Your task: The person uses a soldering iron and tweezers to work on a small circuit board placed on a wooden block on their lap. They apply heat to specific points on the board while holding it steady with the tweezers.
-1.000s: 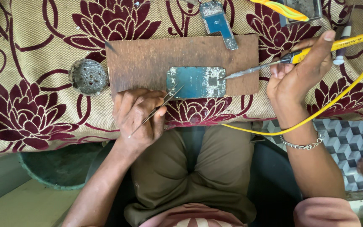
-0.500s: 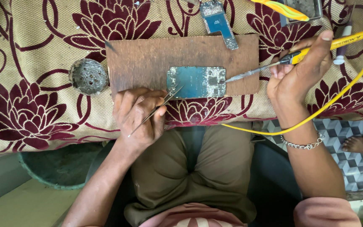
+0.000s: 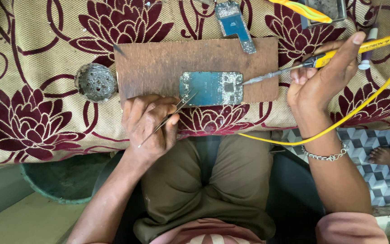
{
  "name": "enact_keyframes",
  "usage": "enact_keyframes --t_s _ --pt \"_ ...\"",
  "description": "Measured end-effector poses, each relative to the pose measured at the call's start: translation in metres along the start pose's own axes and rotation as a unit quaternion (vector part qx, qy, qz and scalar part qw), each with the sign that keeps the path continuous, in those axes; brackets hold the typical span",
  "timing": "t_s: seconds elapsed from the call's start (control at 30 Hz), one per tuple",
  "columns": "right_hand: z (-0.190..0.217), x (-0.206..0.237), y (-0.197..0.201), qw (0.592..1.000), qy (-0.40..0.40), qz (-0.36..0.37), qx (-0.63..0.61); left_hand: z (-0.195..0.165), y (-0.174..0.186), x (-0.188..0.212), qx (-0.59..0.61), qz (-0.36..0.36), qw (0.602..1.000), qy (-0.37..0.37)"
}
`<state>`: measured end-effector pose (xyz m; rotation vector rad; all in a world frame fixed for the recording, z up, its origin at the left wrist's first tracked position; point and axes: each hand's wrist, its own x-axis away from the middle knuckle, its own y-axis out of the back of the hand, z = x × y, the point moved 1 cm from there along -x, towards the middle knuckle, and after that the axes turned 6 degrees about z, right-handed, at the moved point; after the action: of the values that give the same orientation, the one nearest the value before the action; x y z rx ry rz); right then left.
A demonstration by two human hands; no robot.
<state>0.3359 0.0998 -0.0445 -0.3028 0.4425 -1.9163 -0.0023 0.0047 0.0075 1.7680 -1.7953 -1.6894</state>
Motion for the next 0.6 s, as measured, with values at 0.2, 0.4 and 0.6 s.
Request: enact_keyframes --t_s 0.2,0.4,0.6 --pt "-0.0031 -0.0022 0.0030 1.000 0.017 0.022 0.010 0.0004 0.0000 0.0002 -0.002 -0.001 1.000 -0.003" --pt "-0.0053 -0.0023 0.0061 0.999 0.017 0.034 -0.002 0.0008 -0.0013 0.0012 0.000 0.002 1.000 0.003" --pt "-0.0037 -0.0016 0.0025 0.999 0.022 0.040 0.010 0.0009 -0.0008 0.0012 0.005 0.003 1.000 0.001"
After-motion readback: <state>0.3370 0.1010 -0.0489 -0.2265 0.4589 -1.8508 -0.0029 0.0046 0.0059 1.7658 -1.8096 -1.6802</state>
